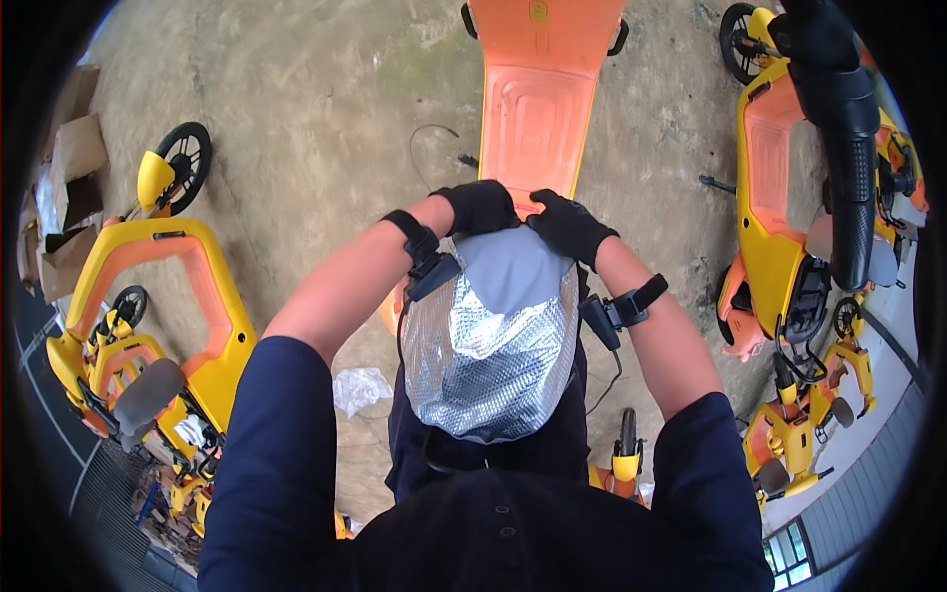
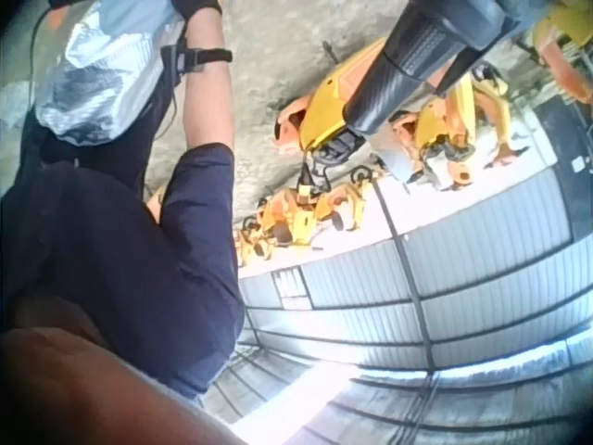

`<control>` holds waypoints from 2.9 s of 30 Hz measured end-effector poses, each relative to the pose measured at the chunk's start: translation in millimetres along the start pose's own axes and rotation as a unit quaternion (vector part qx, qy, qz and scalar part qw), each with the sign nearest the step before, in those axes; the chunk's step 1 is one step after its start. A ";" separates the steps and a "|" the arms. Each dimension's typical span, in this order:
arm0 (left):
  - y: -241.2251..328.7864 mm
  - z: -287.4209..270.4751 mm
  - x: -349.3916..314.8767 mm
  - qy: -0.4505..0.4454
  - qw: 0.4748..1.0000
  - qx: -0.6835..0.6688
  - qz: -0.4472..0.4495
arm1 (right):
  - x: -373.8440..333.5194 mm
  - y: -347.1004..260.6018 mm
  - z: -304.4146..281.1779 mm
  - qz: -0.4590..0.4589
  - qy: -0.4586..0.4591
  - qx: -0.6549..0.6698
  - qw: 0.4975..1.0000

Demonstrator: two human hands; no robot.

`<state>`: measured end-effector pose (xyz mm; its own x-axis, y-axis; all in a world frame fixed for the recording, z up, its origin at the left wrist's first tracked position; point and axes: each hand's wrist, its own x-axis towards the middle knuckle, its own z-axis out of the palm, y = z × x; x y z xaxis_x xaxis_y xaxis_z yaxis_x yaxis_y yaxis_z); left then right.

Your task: The person fits a padded seat onto the base of an electric scooter and secures it into place.

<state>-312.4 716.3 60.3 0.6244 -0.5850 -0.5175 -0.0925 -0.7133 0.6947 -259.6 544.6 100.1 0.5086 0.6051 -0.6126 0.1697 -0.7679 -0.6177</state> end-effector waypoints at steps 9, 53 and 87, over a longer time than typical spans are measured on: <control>18.3 6.1 -13.2 0.106 0.982 -0.136 -0.076 | -6.5 -7.9 3.8 0.050 -0.042 -0.045 0.997; 35.8 -12.5 -22.6 0.128 0.953 -0.224 -0.157 | 13.7 -6.7 9.2 0.049 -0.009 -0.003 0.999; 26.3 1.8 -47.0 0.090 0.947 -0.195 -0.239 | -1.4 -10.0 3.0 0.017 -0.072 -0.077 0.994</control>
<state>-345.6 724.4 101.9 0.6475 -0.1303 -0.7508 0.5062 -0.6630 0.5516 -264.6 552.1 105.6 0.3922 0.5937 -0.7027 0.2869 -0.8047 -0.5197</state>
